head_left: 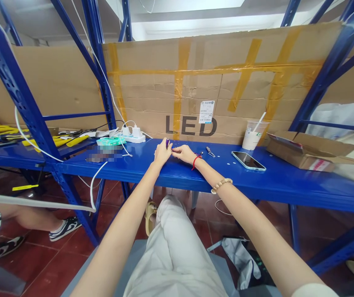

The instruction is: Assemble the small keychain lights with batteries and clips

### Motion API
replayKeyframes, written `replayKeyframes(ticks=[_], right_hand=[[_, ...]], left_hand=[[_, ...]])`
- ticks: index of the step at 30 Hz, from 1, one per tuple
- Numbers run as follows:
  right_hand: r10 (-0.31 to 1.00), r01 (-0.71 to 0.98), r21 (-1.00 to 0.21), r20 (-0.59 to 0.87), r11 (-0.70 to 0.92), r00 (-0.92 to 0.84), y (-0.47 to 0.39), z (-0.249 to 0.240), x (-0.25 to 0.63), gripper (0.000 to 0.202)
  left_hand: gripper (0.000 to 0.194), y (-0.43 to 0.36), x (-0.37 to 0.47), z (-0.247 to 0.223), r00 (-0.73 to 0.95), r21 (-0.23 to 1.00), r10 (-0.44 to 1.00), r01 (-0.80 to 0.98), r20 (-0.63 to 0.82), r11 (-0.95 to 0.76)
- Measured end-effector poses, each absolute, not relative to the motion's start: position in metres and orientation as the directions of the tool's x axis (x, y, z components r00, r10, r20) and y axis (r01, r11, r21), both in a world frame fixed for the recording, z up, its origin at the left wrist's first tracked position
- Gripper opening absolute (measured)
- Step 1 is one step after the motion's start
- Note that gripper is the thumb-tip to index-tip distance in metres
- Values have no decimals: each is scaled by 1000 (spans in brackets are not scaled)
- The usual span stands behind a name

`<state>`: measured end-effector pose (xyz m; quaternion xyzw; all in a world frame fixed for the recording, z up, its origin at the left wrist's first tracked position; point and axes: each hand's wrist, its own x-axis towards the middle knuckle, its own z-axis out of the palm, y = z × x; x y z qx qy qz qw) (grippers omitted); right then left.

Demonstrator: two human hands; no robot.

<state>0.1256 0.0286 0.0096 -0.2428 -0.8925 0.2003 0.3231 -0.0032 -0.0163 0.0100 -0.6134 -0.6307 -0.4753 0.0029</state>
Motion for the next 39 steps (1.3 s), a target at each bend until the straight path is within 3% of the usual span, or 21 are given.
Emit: replayKeyframes(ticks=[10,17,22,31,39], right_hand=[[540,369,-396,573,841,-616,38,7,124,27],[559,470,-342,679,814,-476,48,10,130,27],[565,545,-325,743,773,-359,44,15,135,32],[613,655,-281,706,702,-354,31,16,133,33],[656,703,-246,640,668,-399,28,17,132,32]], left_hand=[[24,-21,0,13,-253,533,803,841,540,-94],[44,-21,1,11,-262,568,857,822,444,-43],[38,-17,1,8,-143,517,898,850,417,-105],[33,-23,8,11,-66,321,887,942,457,-96],[37,-26,7,13,-115,252,886,968,449,-2]])
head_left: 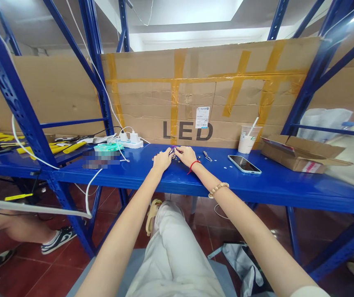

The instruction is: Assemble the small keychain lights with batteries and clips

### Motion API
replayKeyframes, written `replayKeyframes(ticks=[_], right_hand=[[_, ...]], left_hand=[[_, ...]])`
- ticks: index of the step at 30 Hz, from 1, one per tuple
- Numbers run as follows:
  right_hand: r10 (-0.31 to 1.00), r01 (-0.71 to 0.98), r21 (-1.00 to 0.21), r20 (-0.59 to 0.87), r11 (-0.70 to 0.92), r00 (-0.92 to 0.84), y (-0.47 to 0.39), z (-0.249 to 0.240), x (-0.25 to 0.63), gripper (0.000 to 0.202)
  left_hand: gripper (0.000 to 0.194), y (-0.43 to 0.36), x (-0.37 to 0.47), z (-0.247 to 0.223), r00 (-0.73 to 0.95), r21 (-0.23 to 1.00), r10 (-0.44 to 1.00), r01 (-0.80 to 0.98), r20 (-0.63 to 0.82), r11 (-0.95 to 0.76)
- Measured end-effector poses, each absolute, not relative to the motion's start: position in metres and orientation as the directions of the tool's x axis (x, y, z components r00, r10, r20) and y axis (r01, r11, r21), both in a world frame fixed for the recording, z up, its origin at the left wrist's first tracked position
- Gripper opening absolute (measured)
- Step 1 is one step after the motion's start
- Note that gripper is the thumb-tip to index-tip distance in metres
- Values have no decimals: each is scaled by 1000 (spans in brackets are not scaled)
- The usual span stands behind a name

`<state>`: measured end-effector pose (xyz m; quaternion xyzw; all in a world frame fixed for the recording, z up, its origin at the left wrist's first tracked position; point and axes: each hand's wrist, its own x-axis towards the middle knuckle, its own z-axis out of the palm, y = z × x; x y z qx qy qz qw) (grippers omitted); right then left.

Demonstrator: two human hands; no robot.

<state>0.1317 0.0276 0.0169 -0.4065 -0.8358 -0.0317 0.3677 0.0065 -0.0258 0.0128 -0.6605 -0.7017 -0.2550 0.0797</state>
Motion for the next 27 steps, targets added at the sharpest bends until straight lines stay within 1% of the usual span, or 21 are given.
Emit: replayKeyframes(ticks=[7,14,20,21,24,25,27], right_hand=[[690,703,-275,596,656,-411,29,19,132,33],[682,638,-332,587,695,-436,32,17,132,33],[645,538,-379,582,753,-495,37,13,130,31],[643,523,-391,583,757,-497,39,12,130,32],[647,492,-428,587,758,-487,43,9,128,48],[648,482,-439,586,758,-486,44,9,127,50],[647,460,-457,587,761,-487,45,9,127,45]], left_hand=[[38,-26,8,15,-149,243,890,969,431,44],[31,-29,8,18,-179,267,886,961,427,66],[28,-26,4,16,-245,343,866,935,436,92],[27,-26,4,16,-256,357,863,929,435,95],[24,-25,2,15,-273,397,857,914,438,88],[23,-25,2,15,-274,411,856,908,439,81],[20,-24,2,14,-276,442,853,895,442,60]])
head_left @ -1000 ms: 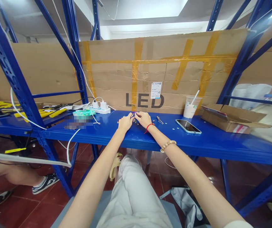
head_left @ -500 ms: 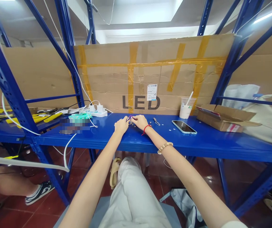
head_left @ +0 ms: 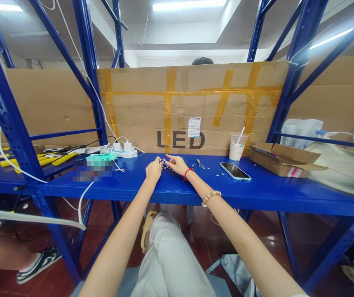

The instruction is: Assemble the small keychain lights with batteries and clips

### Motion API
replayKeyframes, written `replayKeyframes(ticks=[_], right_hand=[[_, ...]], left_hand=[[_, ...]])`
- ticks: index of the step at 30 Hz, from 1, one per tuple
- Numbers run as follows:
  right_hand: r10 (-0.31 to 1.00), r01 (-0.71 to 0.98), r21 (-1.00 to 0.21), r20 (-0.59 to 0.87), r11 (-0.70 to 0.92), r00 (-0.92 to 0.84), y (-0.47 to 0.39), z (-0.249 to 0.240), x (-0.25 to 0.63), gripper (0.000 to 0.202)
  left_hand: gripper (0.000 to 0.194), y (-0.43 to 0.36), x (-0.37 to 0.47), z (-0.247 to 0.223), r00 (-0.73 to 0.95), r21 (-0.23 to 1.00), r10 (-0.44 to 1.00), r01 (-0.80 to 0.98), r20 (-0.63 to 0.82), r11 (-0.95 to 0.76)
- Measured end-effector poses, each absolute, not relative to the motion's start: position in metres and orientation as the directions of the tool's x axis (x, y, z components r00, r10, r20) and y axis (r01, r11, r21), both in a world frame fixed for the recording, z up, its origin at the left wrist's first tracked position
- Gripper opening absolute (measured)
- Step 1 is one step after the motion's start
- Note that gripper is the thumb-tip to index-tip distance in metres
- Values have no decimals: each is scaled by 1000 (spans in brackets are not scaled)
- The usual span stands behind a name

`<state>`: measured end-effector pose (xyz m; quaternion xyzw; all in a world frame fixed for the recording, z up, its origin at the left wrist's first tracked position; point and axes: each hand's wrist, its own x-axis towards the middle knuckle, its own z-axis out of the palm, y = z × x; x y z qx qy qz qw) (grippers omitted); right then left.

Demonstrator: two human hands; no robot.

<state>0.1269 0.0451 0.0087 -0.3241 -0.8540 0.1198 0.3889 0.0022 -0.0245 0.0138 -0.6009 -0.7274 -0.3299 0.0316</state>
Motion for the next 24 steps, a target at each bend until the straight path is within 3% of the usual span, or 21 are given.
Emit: replayKeyframes(ticks=[7,12,18,24], right_hand=[[663,440,-499,614,746,-428,48,9,128,36],[628,394,-489,606,779,-489,45,9,126,37],[589,361,-468,575,806,-568,44,7,126,41],[580,388,-432,562,814,-590,46,7,127,38]], left_hand=[[22,-17,0,8,-335,615,826,788,453,-18],[25,-7,0,6,-335,738,824,660,456,-140],[9,-2,2,3,-245,775,841,567,483,-279],[9,-3,0,3,-266,783,831,553,489,-284]])
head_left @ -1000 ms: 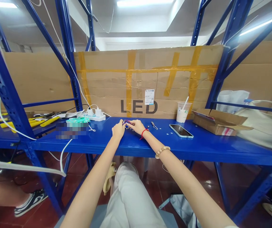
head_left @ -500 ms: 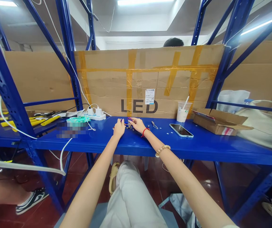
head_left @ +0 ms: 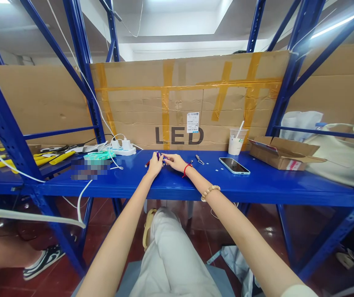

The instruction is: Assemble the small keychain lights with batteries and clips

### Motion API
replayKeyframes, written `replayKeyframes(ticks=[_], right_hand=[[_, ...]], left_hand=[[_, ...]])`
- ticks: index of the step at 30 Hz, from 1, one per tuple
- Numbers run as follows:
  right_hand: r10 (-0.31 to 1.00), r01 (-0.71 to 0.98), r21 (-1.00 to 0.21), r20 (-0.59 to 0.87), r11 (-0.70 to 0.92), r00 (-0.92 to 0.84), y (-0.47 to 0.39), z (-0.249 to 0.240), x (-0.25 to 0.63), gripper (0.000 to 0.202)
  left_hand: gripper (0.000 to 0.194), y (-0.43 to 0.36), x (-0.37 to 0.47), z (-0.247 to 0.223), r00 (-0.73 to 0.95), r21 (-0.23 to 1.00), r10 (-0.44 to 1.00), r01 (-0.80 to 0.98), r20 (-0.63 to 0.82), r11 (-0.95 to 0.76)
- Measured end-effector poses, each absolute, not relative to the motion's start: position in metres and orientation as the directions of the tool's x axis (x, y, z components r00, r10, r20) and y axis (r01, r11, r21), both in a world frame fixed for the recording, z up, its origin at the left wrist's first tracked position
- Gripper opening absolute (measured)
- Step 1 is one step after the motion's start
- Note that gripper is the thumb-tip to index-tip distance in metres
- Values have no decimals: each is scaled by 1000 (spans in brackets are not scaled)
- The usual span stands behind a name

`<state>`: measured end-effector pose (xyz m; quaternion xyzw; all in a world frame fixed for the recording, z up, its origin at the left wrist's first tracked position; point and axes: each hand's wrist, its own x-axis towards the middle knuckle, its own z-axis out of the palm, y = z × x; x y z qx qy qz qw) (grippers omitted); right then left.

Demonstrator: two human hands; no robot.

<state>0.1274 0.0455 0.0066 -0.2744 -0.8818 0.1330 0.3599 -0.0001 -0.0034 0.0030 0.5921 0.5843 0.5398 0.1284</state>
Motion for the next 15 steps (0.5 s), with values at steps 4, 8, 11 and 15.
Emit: replayKeyframes(ticks=[4,8,11,15], right_hand=[[564,401,-397,545,825,-621,44,8,127,39],[546,430,-337,528,838,-650,40,8,127,41],[520,449,-267,509,853,-686,35,9,127,40],[495,472,-175,467,864,-733,27,10,126,30]], left_hand=[[11,-6,0,5,-325,792,811,556,487,-253],[13,-6,-1,5,-380,794,786,566,488,-220],[13,-5,-3,5,-405,793,771,573,491,-204],[15,-1,-4,3,-426,798,761,571,489,-193]])
